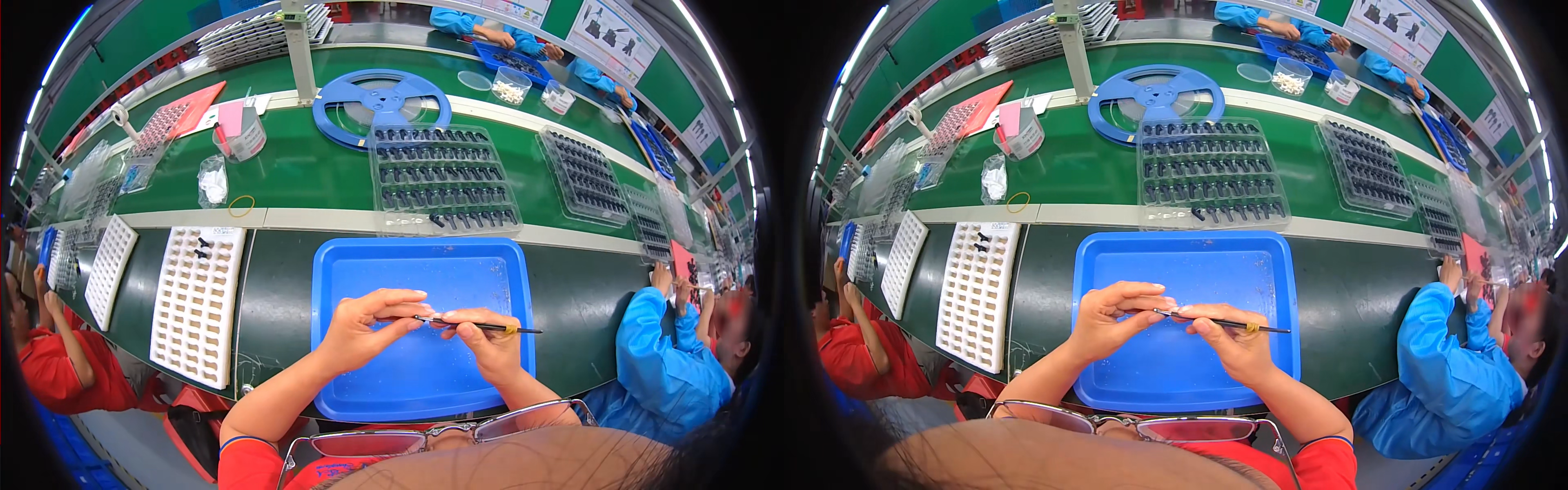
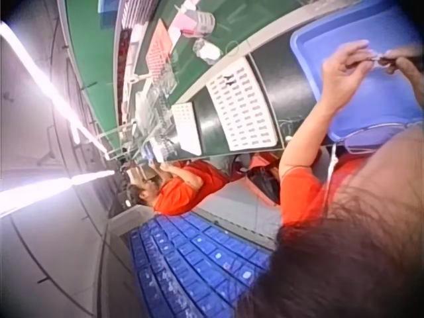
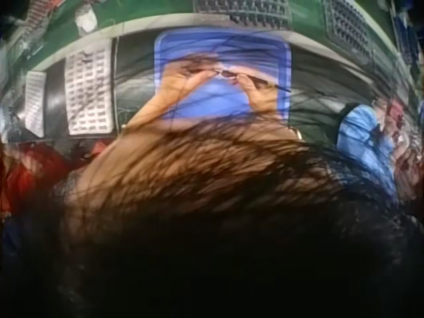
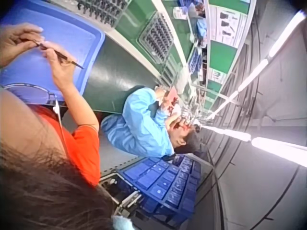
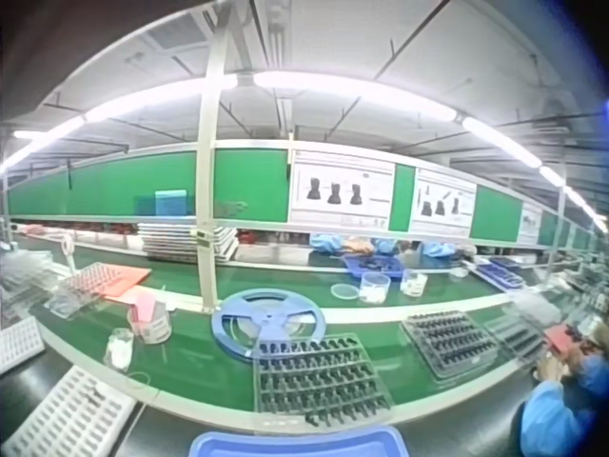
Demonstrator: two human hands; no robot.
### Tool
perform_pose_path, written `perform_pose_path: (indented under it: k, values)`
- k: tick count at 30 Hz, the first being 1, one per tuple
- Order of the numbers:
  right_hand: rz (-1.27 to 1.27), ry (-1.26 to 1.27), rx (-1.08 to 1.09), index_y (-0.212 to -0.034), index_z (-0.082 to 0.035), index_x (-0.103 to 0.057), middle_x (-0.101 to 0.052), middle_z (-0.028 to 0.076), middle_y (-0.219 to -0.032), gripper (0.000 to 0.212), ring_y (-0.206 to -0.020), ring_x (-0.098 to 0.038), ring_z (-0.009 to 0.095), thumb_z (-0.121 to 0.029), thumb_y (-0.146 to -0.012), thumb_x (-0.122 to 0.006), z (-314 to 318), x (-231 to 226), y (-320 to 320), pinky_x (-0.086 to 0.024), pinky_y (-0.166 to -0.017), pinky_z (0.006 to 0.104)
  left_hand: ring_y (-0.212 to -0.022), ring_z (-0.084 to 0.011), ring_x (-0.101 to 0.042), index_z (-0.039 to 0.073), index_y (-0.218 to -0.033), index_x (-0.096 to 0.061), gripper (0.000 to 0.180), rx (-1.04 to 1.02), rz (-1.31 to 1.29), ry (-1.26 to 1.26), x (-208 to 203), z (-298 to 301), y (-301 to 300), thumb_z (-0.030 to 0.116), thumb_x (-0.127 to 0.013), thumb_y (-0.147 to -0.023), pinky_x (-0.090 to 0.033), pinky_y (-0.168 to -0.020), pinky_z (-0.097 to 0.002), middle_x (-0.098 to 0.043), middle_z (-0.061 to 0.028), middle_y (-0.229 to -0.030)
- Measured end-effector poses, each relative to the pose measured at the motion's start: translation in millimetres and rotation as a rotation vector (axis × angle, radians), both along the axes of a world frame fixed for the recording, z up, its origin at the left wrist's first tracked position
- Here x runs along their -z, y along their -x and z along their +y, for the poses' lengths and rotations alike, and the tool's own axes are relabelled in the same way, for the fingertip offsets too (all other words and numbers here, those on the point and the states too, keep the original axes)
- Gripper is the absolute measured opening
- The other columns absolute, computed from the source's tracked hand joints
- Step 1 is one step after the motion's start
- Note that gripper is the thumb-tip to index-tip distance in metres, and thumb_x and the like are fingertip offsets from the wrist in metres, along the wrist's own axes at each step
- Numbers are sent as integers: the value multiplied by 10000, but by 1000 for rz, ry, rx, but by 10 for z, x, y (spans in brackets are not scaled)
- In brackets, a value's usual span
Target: Assembling tiny components onto a circuit board or sub-assembly using precision tools.
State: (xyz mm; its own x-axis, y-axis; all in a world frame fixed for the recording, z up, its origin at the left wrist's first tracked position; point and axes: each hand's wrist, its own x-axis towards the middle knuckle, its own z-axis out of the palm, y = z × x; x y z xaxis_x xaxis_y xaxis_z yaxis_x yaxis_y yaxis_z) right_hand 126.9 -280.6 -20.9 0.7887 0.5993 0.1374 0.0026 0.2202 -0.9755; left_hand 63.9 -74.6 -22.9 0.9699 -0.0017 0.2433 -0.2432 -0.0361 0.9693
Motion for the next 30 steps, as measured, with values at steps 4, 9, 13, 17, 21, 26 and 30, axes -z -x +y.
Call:
perform_pose_path:
  k: [4,9,13,17,21,26,30]
  values:
    - [-50,31,7,-1076,-7,-689,-693,135,-1047,195,-949,-662,196,-113,-922,-635,-9,9,-3,-559,-823,319,-1023,-218,-669,-25,-1179,-579,339,-4,-13,-5,13,-1,0,-74,-645,-850,-546,-885,-300,-689,-170,-1078]
    - [-142,54,25,-1046,14,-686,-691,157,-1025,190,-896,-676,232,-119,-918,-640,6,-11,16,-564,-775,331,-1022,-216,-669,-27,-1167,-583,330,-7,-45,4,24,0,8,-76,-648,-847,-548,-882,-305,-690,-175,-1072]
    - [-257,53,27,-1030,24,-684,-692,170,-1007,194,-859,-685,247,-128,-914,-647,11,-31,12,-565,-752,334,-1018,-219,-671,-27,-1155,-587,325,-14,-54,23,7,-8,15,-82,-651,-841,-550,-883,-311,-691,-178,-1065]
    - [-337,45,29,-1026,22,-684,-698,175,-998,192,-850,-688,238,-128,-911,-651,12,-23,13,-563,-756,329,-1008,-225,-676,-25,-1147,-589,324,-21,-79,-8,11,-7,21,-86,-655,-836,-553,-882,-314,-692,-178,-1059]
    - [-379,38,38,-1025,21,-683,-699,181,-1000,193,-844,-690,236,-132,-913,-650,20,-26,25,-562,-757,327,-1007,-210,-677,-19,-1171,-611,314,-36,-97,14,48,-11,27,-41,-652,-860,-549,-877,-299,-701,-131,-1062]
    - [-354,48,41,-1029,19,-682,-697,183,-1012,209,-853,-690,240,-154,-918,-647,7,-26,39,-560,-769,331,-1005,-209,-679,-14,-1171,-614,315,-31,-103,3,22,-12,23,-35,-656,-859,-551,-872,-297,-703,-125,-1059]
    - [-272,1,48,-1024,21,-683,-695,183,-1021,224,-865,-689,244,-175,-920,-648,4,-3,43,-558,-779,337,-993,-227,-684,-14,-1152,-597,329,-43,-119,-92,-1,-7,19,-71,-665,-835,-558,-871,-317,-700,-159,-1049]
